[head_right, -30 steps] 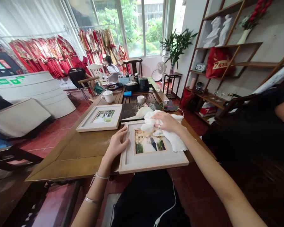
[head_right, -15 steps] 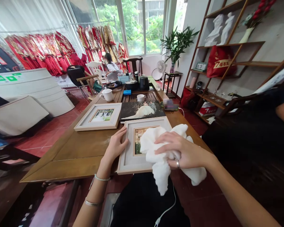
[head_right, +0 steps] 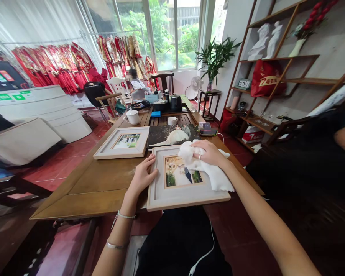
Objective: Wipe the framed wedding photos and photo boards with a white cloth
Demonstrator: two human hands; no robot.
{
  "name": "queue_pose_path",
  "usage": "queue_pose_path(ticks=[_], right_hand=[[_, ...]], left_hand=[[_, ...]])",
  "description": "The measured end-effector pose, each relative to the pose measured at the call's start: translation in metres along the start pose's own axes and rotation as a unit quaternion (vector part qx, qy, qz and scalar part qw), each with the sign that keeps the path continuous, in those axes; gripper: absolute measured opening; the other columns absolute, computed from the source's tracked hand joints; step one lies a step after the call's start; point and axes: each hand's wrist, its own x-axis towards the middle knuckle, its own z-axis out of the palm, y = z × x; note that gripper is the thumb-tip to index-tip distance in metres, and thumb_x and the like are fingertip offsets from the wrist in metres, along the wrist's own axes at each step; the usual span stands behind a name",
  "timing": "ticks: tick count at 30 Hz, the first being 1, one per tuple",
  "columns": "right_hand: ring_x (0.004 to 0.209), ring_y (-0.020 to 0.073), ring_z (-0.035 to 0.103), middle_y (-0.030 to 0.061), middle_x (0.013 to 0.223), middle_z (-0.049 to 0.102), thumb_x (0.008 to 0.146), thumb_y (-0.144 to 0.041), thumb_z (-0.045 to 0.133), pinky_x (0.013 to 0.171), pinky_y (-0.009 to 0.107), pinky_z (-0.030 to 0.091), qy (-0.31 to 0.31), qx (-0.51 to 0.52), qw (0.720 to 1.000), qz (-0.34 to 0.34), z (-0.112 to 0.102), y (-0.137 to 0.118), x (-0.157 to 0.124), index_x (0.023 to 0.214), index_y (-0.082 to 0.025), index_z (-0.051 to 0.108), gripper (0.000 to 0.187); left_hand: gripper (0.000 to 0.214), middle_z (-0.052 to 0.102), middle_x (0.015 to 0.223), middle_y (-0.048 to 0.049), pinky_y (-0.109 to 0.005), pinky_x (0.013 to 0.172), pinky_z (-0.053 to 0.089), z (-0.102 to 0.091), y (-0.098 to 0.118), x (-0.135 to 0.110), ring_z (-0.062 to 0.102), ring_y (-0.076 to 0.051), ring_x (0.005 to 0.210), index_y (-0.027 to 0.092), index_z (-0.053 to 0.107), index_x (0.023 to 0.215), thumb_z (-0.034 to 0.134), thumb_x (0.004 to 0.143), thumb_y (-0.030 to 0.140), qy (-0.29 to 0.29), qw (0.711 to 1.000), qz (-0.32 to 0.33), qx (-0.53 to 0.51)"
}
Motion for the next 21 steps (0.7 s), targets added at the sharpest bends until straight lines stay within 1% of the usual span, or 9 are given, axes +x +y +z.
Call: queue_pose_path(ticks=[3, 5, 7, 9, 11, 14, 16, 19, 21], right_hand=[[0.101, 0.0275, 0.065, 0.008, 0.108, 0.071, 0.078, -0.037, 0.062, 0.094, 0.046, 0.048, 0.043, -0.002, 0.999, 0.022, 0.007, 0.015, 0.015, 0.102, -0.023, 0.072, 0.03], [0.099, 0.0273, 0.065, 0.009, 0.107, 0.071, 0.077, -0.037, 0.061, 0.092, 0.045, 0.048, 0.066, -0.003, 0.997, 0.041, 0.011, 0.022, 0.021, 0.102, -0.021, 0.071, 0.031], [0.099, 0.0276, 0.065, 0.0096, 0.107, 0.071, 0.077, -0.037, 0.061, 0.092, 0.045, 0.049, 0.087, -0.005, 0.995, 0.054, 0.013, 0.025, 0.021, 0.102, -0.02, 0.071, 0.032], [0.102, 0.0283, 0.064, 0.0095, 0.109, 0.071, 0.078, -0.036, 0.061, 0.094, 0.047, 0.047, 0.091, -0.011, 0.995, 0.044, 0.014, 0.022, 0.017, 0.102, -0.021, 0.071, 0.031], [0.107, 0.0289, 0.062, 0.0091, 0.111, 0.07, 0.079, -0.036, 0.061, 0.097, 0.049, 0.045, 0.073, -0.014, 0.997, 0.011, 0.014, 0.016, 0.01, 0.102, -0.022, 0.071, 0.029], [0.11, 0.0292, 0.06, 0.0092, 0.111, 0.07, 0.08, -0.035, 0.061, 0.1, 0.051, 0.043, 0.025, -0.005, 0.999, -0.038, 0.009, 0.001, -0.004, 0.102, -0.022, 0.071, 0.026], [0.112, 0.0298, 0.059, 0.0098, 0.113, 0.069, 0.082, -0.034, 0.061, 0.1, 0.051, 0.043, -0.004, 0.004, 0.999, -0.046, 0.002, -0.012, -0.015, 0.103, -0.022, 0.071, 0.026], [0.116, 0.0314, 0.056, 0.0115, 0.119, 0.067, 0.083, -0.032, 0.062, 0.1, 0.051, 0.044, -0.041, 0.021, 0.998, -0.039, -0.011, -0.032, -0.035, 0.104, -0.022, 0.071, 0.025], [0.117, 0.0311, 0.056, 0.0119, 0.119, 0.066, 0.083, -0.032, 0.063, 0.101, 0.05, 0.044, -0.066, 0.044, 0.996, -0.039, -0.02, -0.045, -0.049, 0.106, -0.022, 0.071, 0.026]], left_hand=[[0.046, 0.056, 0.138, -0.0144, -0.046, 0.112, 0.039, 0.0, 0.0, 0.0, 0.048, -0.029, 0.133, 0.013, 0.065, 0.119, 0.056, 0.074, 0.016, -0.012, 1.0, 0.003, 0.001], [0.045, 0.055, 0.138, -0.0147, -0.045, 0.112, 0.039, 0.0, 0.001, -0.001, 0.047, -0.029, 0.133, 0.013, 0.065, 0.119, 0.056, 0.075, 0.017, -0.014, 1.0, 0.004, 0.0], [0.045, 0.055, 0.138, -0.0154, -0.046, 0.113, 0.038, 0.001, 0.001, -0.001, 0.047, -0.029, 0.133, 0.012, 0.065, 0.119, 0.055, 0.076, 0.017, -0.011, 1.0, 0.002, 0.0], [0.045, 0.055, 0.138, -0.0155, -0.046, 0.113, 0.038, 0.001, 0.001, -0.002, 0.047, -0.03, 0.133, 0.012, 0.064, 0.12, 0.055, 0.076, 0.017, -0.004, 1.0, -0.003, 0.002], [0.045, 0.055, 0.138, -0.0151, -0.047, 0.113, 0.037, 0.002, 0.001, -0.002, 0.046, -0.03, 0.133, 0.012, 0.064, 0.121, 0.055, 0.077, 0.017, 0.0, 1.0, -0.005, 0.003], [0.045, 0.054, 0.14, -0.0145, -0.046, 0.114, 0.037, 0.003, 0.001, -0.003, 0.045, -0.029, 0.135, 0.013, 0.063, 0.122, 0.054, 0.079, 0.017, -0.003, 1.0, -0.005, 0.004], [0.045, 0.053, 0.141, -0.0154, -0.045, 0.114, 0.036, 0.003, 0.002, -0.004, 0.044, -0.028, 0.136, 0.012, 0.062, 0.123, 0.052, 0.08, 0.017, -0.007, 1.0, -0.006, 0.008], [0.045, 0.052, 0.141, -0.0175, -0.045, 0.115, 0.035, 0.003, 0.004, -0.004, 0.043, -0.028, 0.136, 0.008, 0.061, 0.123, 0.051, 0.08, 0.016, -0.012, 1.0, -0.009, 0.013], [0.046, 0.051, 0.141, -0.0177, -0.045, 0.115, 0.035, 0.002, 0.005, -0.004, 0.042, -0.028, 0.137, 0.008, 0.061, 0.124, 0.05, 0.08, 0.016, -0.015, 1.0, -0.011, 0.013]])
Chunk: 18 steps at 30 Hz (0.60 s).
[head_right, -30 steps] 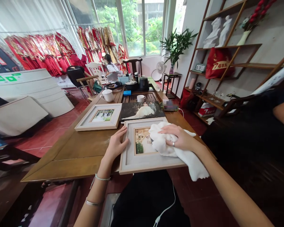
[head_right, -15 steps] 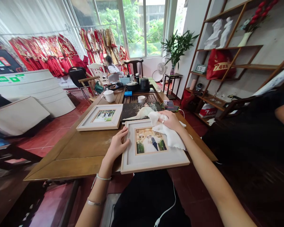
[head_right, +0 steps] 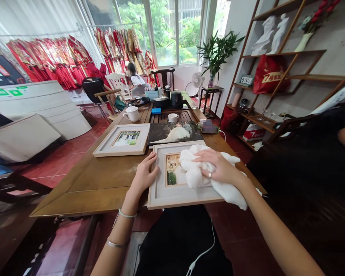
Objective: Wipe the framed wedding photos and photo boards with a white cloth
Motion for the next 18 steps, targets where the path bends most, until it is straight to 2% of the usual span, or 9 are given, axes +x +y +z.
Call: queue_pose_path(ticks=[5, 8, 11, 15, 18], right_hand=[[0.12, 0.0291, 0.055, 0.0083, 0.124, 0.065, 0.084, -0.027, 0.062, 0.102, 0.049, 0.045, -0.039, 0.026, 0.999, -0.023, -0.013, -0.036, -0.025, 0.111, -0.027, 0.069, 0.028], [0.123, 0.0279, 0.053, 0.0068, 0.125, 0.064, 0.084, -0.023, 0.063, 0.104, 0.049, 0.041, -0.049, 0.034, 0.996, -0.067, -0.013, -0.055, -0.026, 0.113, -0.029, 0.068, 0.03], [0.122, 0.0274, 0.053, 0.0062, 0.124, 0.065, 0.081, -0.018, 0.063, 0.103, 0.049, 0.041, -0.079, 0.015, 0.992, -0.101, -0.003, -0.07, -0.02, 0.112, -0.029, 0.067, 0.033], [0.119, 0.0296, 0.053, 0.0064, 0.122, 0.065, 0.078, -0.017, 0.064, 0.1, 0.054, 0.039, -0.099, -0.058, 0.99, -0.087, 0.014, -0.076, -0.014, 0.109, -0.029, 0.068, 0.033], [0.115, 0.0295, 0.055, 0.0074, 0.121, 0.065, 0.079, -0.02, 0.064, 0.097, 0.052, 0.041, -0.094, -0.084, 0.991, -0.05, 0.02, -0.069, -0.011, 0.108, -0.028, 0.068, 0.031]], left_hand=[[0.046, 0.051, 0.142, -0.0181, -0.044, 0.115, 0.034, 0.0, 0.002, 0.001, 0.041, -0.029, 0.137, 0.006, 0.06, 0.125, 0.049, 0.081, 0.015, -0.009, 1.0, -0.007, 0.0], [0.046, 0.051, 0.142, -0.0172, -0.044, 0.116, 0.034, 0.002, 0.0, 0.001, 0.041, -0.028, 0.137, 0.008, 0.06, 0.124, 0.05, 0.08, 0.014, -0.008, 1.0, -0.005, 0.003], [0.046, 0.05, 0.142, -0.0187, -0.046, 0.115, 0.034, 0.003, -0.001, 0.001, 0.042, -0.029, 0.137, 0.007, 0.061, 0.123, 0.05, 0.08, 0.013, -0.011, 1.0, -0.003, 0.01], [0.045, 0.05, 0.142, -0.0187, -0.048, 0.115, 0.034, 0.002, -0.001, 0.001, 0.042, -0.031, 0.137, 0.008, 0.061, 0.123, 0.05, 0.08, 0.012, -0.012, 1.0, 0.004, 0.007], [0.041, 0.05, 0.142, -0.018, -0.048, 0.114, 0.035, 0.001, -0.001, 0.002, 0.041, -0.031, 0.137, 0.009, 0.064, 0.118, 0.05, 0.08, 0.012, -0.02, 1.0, 0.017, 0.002]])
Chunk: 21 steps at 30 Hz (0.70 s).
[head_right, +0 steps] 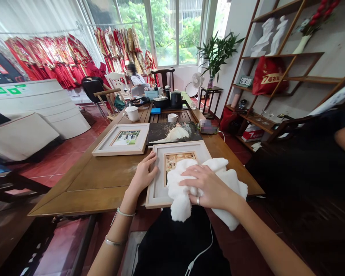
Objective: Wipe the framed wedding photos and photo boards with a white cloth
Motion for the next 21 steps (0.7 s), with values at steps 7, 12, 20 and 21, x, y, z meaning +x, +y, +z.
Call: queue_pose_path(ticks=[7, 12, 20, 21], right_hand=[[0.11, 0.0312, 0.058, 0.0092, 0.115, 0.067, 0.077, -0.016, 0.062, 0.091, 0.045, 0.044, 0.005, -0.07, 0.996, 0.063, -0.004, 0.041, 0.03, 0.104, -0.023, 0.069, 0.029], [0.109, 0.0314, 0.057, 0.0107, 0.118, 0.066, 0.077, -0.018, 0.061, 0.09, 0.041, 0.045, 0.036, -0.101, 0.986, 0.126, -0.005, 0.078, 0.07, 0.107, -0.019, 0.068, 0.031], [0.106, 0.0319, 0.058, 0.0076, 0.117, 0.068, 0.075, -0.024, 0.061, 0.087, 0.042, 0.044, 0.044, -0.091, 0.979, 0.179, 0.005, 0.091, 0.101, 0.107, -0.021, 0.069, 0.033], [0.106, 0.0316, 0.058, 0.0082, 0.115, 0.069, 0.075, -0.023, 0.06, 0.088, 0.042, 0.044, 0.034, -0.077, 0.983, 0.161, 0.006, 0.087, 0.099, 0.106, -0.02, 0.069, 0.032]], left_hand=[[0.042, 0.052, 0.14, -0.0191, -0.047, 0.113, 0.037, 0.001, -0.003, -0.002, 0.041, -0.03, 0.137, 0.01, 0.063, 0.118, 0.051, 0.078, 0.009, -0.002, 1.0, 0.003, 0.007], [0.042, 0.052, 0.14, -0.0187, -0.046, 0.113, 0.037, 0.001, -0.003, -0.003, 0.041, -0.03, 0.137, 0.01, 0.064, 0.117, 0.052, 0.077, 0.008, -0.004, 1.0, 0.003, -0.001], [0.042, 0.051, 0.141, -0.019, -0.045, 0.115, 0.035, 0.0, 0.001, -0.002, 0.041, -0.029, 0.137, 0.008, 0.062, 0.119, 0.051, 0.079, 0.011, -0.004, 1.0, -0.009, 0.006], [0.043, 0.052, 0.141, -0.0183, -0.045, 0.115, 0.035, 0.0, 0.002, -0.002, 0.041, -0.029, 0.138, 0.008, 0.062, 0.12, 0.051, 0.079, 0.011, -0.002, 1.0, -0.01, 0.008]])
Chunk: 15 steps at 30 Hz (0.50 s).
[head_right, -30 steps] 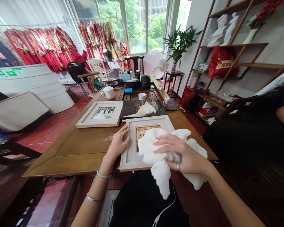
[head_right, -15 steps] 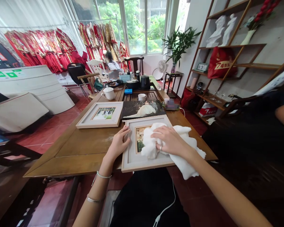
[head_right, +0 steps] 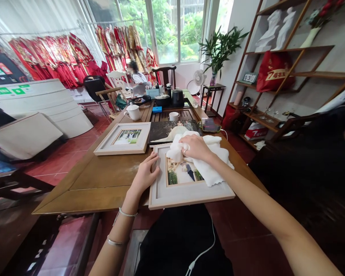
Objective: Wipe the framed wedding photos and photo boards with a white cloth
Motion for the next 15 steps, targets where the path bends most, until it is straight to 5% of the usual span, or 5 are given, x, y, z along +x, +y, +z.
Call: queue_pose_path(ticks=[8, 15], right_hand=[[0.099, 0.0281, 0.063, 0.0071, 0.104, 0.072, 0.074, -0.017, 0.062, 0.088, 0.039, 0.046, -0.142, 0.183, 0.961, -0.149, -0.023, -0.035, -0.048, 0.099, -0.019, 0.072, 0.027], [0.115, 0.0237, 0.057, 0.0026, 0.116, 0.068, 0.077, -0.015, 0.06, 0.102, 0.042, 0.041, -0.146, 0.195, 0.945, -0.218, -0.066, -0.063, -0.111, 0.106, -0.029, 0.068, 0.033]], left_hand=[[0.046, 0.055, 0.138, -0.0177, -0.048, 0.114, 0.036, 0.003, -0.002, 0.002, 0.044, -0.03, 0.135, 0.009, 0.062, 0.122, 0.053, 0.077, 0.012, 0.005, 1.0, -0.015, 0.019], [0.045, 0.055, 0.138, -0.0174, -0.047, 0.113, 0.037, 0.004, -0.002, 0.002, 0.045, -0.03, 0.135, 0.009, 0.063, 0.12, 0.052, 0.076, 0.012, 0.007, 1.0, -0.009, 0.013]])
